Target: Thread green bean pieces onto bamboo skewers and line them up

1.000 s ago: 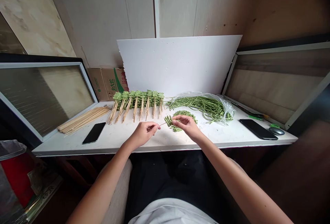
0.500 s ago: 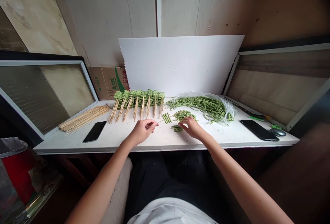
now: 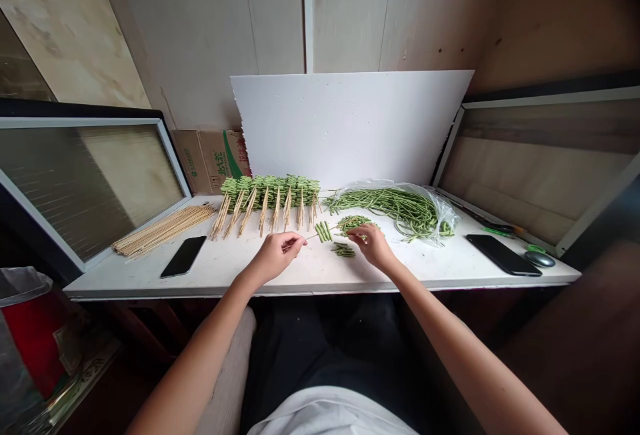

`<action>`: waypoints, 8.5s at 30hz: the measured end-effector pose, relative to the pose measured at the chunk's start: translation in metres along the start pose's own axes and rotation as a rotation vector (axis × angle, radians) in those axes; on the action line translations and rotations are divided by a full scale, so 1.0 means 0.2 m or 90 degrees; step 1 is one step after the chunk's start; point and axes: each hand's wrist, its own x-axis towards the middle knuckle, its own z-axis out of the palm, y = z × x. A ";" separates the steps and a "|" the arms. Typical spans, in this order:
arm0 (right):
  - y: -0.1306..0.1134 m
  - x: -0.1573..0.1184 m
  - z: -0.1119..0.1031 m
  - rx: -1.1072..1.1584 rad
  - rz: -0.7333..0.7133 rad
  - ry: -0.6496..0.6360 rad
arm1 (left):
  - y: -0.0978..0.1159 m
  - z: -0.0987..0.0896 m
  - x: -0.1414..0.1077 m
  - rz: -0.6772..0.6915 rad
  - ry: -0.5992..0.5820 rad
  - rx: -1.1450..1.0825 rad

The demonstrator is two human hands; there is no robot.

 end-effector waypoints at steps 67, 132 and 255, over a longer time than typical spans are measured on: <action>-0.34 0.02 -0.20 0.581 0.109 0.078 | 0.02 0.01 -0.02 0.082 0.082 0.063; -0.46 -0.01 -0.12 0.439 0.026 0.174 | -0.08 0.05 0.00 0.039 0.049 -0.046; -0.31 0.06 -0.24 0.808 0.227 0.083 | -0.04 0.10 0.00 0.013 0.104 0.022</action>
